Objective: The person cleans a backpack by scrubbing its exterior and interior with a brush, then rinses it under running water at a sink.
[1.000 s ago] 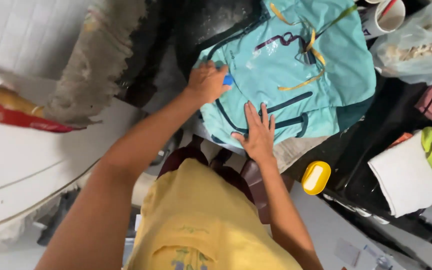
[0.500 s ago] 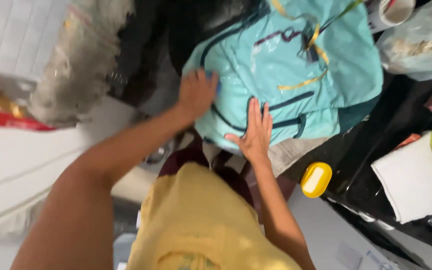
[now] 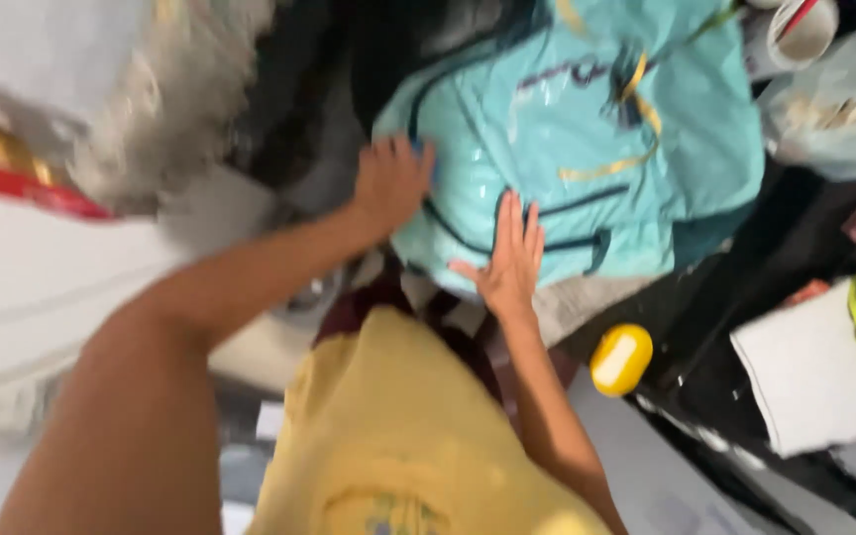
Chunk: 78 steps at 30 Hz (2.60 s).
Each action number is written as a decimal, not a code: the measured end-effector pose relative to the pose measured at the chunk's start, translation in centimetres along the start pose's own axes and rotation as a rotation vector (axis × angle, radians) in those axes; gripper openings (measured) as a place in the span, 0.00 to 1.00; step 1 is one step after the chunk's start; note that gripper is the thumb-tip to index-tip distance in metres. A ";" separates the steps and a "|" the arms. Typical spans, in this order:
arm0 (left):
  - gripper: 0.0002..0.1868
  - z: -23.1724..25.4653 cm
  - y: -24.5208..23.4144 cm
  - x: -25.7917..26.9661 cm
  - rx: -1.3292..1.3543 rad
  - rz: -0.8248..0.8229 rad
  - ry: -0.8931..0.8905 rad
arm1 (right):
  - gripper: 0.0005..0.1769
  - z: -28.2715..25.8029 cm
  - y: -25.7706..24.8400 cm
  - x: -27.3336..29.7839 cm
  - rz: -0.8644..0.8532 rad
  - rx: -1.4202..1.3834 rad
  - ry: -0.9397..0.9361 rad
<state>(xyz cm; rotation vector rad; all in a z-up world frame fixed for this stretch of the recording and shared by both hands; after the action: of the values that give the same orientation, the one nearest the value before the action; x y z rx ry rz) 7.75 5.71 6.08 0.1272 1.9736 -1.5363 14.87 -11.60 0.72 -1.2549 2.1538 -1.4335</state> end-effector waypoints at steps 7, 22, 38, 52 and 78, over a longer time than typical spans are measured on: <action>0.19 1.1 -1.9 0.7 -0.056 -0.028 -0.164 | 0.77 1.5 0.6 0.8 -0.053 -0.003 -0.017; 0.46 10.2 2.5 -0.8 0.324 -0.297 -0.193 | 0.05 13.0 0.0 -6.3 0.442 -0.275 0.142; 0.23 9.8 11.5 4.8 0.335 -0.281 -0.082 | 0.09 9.7 -1.9 -5.2 0.591 -0.331 0.040; 0.39 8.4 1.2 5.7 0.182 -0.242 0.080 | 0.11 10.7 -2.0 -2.7 0.510 -0.416 0.023; 0.17 3.6 2.5 0.8 0.071 -0.013 0.030 | 0.60 -2.2 -0.9 0.3 -0.197 0.137 -0.008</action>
<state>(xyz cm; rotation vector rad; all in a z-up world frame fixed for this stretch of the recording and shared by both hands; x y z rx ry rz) 9.68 3.01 3.13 0.1682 1.9471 -1.6228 13.78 -10.54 2.58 -1.4508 1.9340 -1.6193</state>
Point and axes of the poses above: each hand's wrist, its own x-axis away from the middle knuckle, its own y-axis out of the palm, z = x × y, the point moved 10 cm from there along -x, towards the middle knuckle, and after that the axes turned 1 degree about z, right-handed, at the moved point
